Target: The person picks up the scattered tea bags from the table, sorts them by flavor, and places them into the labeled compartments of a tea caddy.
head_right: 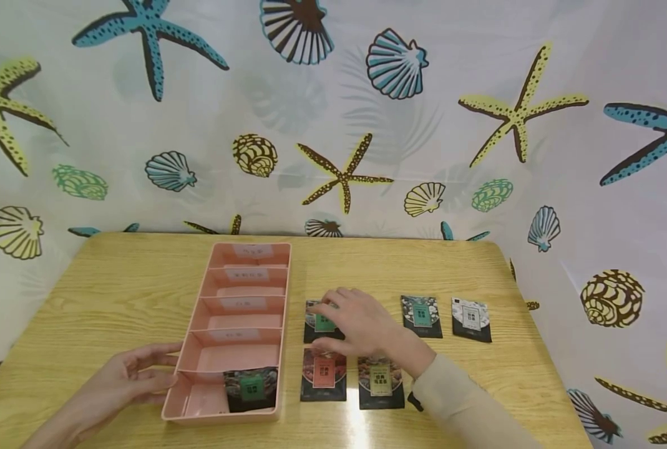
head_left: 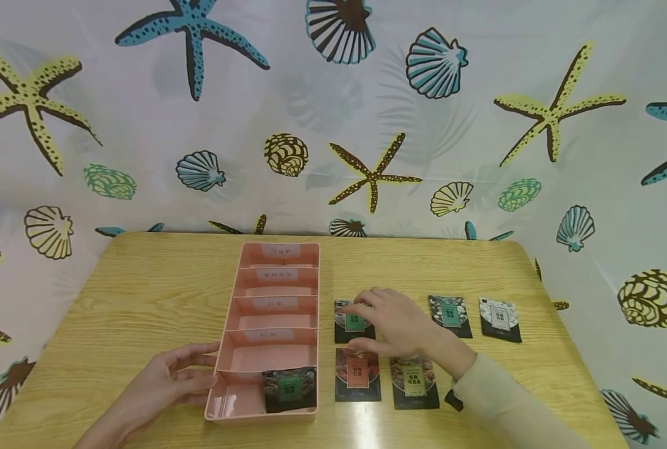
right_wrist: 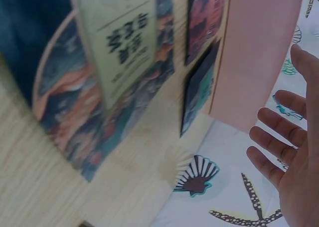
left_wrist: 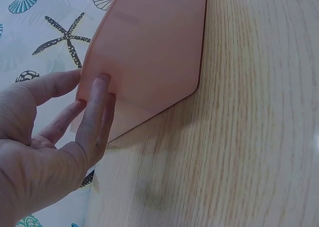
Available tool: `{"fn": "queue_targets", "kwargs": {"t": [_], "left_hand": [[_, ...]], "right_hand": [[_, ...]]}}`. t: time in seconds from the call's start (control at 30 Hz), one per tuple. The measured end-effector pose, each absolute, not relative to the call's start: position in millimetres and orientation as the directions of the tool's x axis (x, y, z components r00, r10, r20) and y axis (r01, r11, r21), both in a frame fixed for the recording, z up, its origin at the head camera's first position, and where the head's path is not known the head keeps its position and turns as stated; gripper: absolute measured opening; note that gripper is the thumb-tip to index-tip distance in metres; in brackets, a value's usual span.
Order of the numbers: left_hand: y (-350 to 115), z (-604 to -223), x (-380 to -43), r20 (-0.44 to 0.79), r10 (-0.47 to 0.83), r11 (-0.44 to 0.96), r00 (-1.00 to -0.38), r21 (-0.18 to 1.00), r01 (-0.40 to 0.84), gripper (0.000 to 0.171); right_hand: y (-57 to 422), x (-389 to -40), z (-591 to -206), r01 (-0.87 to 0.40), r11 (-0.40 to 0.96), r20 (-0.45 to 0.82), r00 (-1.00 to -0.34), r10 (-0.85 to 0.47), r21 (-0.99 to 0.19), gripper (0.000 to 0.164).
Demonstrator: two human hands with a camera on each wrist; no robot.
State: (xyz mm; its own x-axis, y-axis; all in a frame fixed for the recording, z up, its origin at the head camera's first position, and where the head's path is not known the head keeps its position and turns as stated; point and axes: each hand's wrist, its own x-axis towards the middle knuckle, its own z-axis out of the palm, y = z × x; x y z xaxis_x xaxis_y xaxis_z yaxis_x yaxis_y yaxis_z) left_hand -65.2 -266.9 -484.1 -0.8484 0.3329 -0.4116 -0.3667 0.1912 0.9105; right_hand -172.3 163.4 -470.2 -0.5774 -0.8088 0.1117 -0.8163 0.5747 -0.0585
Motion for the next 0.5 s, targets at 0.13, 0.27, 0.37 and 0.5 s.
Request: {"fn": "queue_targets", "kwargs": {"t": [0.13,0.27,0.37,0.5], "left_hand": [[-267,-483,-66,-0.419,0.33,0.197,-0.846,0.907,-0.373,0.071],[-267,-482,-66,-0.417,0.328,0.2,-0.848,0.908,-0.369,0.071],[-268,-481,-67,-0.419,0.328,0.206,-0.847,0.906,-0.369,0.071],[-268,-480,-67,-0.423,0.327,0.211,-0.845,0.904,-0.371,0.07]], "right_hand": [[166,-178,-478,-0.804,0.593,0.069,-0.595,-0.801,-0.047,0.061],[169,-183,-484,-0.78,0.622,0.007,-0.624,-0.781,-0.066,0.063],[170,-186,-487,-0.765,0.638,-0.031,-0.638,-0.769,-0.086,0.064],[170,-189,-490,-0.752,0.651,-0.067,-0.648,-0.759,-0.103,0.066]]}}
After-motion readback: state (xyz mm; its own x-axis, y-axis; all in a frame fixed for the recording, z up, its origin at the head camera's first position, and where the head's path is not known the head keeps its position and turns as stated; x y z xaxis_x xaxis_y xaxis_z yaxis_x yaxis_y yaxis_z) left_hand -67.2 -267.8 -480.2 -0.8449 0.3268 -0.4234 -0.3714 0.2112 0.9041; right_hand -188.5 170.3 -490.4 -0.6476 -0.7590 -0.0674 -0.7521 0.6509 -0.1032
